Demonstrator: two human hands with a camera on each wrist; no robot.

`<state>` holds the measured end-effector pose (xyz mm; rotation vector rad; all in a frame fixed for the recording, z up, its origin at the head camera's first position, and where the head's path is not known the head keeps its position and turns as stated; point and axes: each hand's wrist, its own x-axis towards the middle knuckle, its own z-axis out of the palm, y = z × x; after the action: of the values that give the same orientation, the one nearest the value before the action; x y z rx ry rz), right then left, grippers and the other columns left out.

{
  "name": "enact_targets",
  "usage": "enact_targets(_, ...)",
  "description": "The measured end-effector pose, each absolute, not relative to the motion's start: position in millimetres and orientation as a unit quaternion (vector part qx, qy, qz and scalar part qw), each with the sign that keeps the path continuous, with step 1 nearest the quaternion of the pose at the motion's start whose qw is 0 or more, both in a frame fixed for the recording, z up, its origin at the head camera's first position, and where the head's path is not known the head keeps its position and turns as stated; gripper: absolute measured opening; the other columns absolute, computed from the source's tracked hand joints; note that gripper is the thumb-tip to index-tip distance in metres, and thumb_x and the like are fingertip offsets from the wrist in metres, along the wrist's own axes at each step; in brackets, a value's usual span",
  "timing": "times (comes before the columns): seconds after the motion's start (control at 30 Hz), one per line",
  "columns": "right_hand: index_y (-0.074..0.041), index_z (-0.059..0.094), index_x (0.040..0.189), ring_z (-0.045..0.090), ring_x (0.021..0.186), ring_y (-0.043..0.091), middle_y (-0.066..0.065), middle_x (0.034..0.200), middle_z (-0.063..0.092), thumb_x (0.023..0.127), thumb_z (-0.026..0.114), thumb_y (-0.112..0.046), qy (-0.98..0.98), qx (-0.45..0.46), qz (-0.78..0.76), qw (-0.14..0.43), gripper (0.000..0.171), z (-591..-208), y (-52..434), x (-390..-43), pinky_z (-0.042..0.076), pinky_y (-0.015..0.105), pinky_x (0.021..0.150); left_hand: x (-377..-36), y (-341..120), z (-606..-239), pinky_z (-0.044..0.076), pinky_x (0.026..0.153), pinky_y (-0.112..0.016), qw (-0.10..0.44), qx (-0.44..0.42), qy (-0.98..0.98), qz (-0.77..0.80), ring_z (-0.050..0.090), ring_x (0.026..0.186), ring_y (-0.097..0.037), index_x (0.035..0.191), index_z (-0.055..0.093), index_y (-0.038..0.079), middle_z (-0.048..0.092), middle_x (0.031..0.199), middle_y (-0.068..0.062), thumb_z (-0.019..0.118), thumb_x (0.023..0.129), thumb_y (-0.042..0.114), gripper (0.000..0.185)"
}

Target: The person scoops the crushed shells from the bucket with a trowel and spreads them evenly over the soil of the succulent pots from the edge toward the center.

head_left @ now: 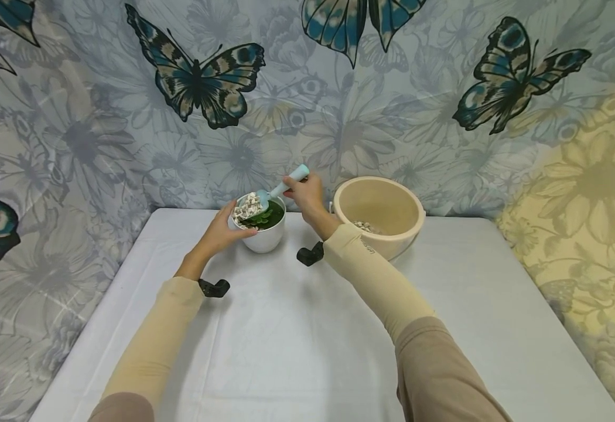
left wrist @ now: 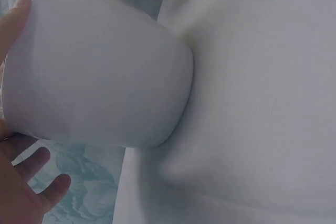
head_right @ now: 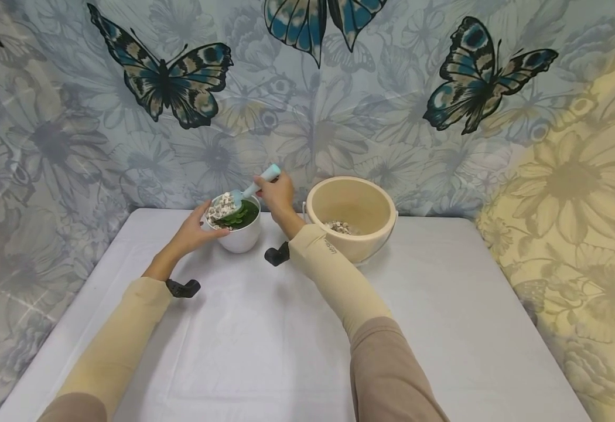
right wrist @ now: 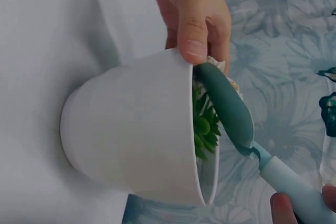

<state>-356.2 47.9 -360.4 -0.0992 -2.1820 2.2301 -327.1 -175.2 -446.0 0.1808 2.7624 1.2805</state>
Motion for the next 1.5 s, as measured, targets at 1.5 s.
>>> enact_targets(1.5,0.006,0.053,0.118,0.068,0.105,0.036,0.025,0.118,0.066,0.092,0.067,-0.009,-0.698,-0.009,0.714,0.056,0.033,-365.1,38.2,-352.3,0.058,0.037,0.089,-327.6,-177.0,-441.9,0.019,0.118,-0.063,0.053,0.061,0.894,0.440,0.012,0.151,-0.039,0.158,0.008,0.010,0.010,0.164,-0.015,0.077,0.076,0.055,0.116)
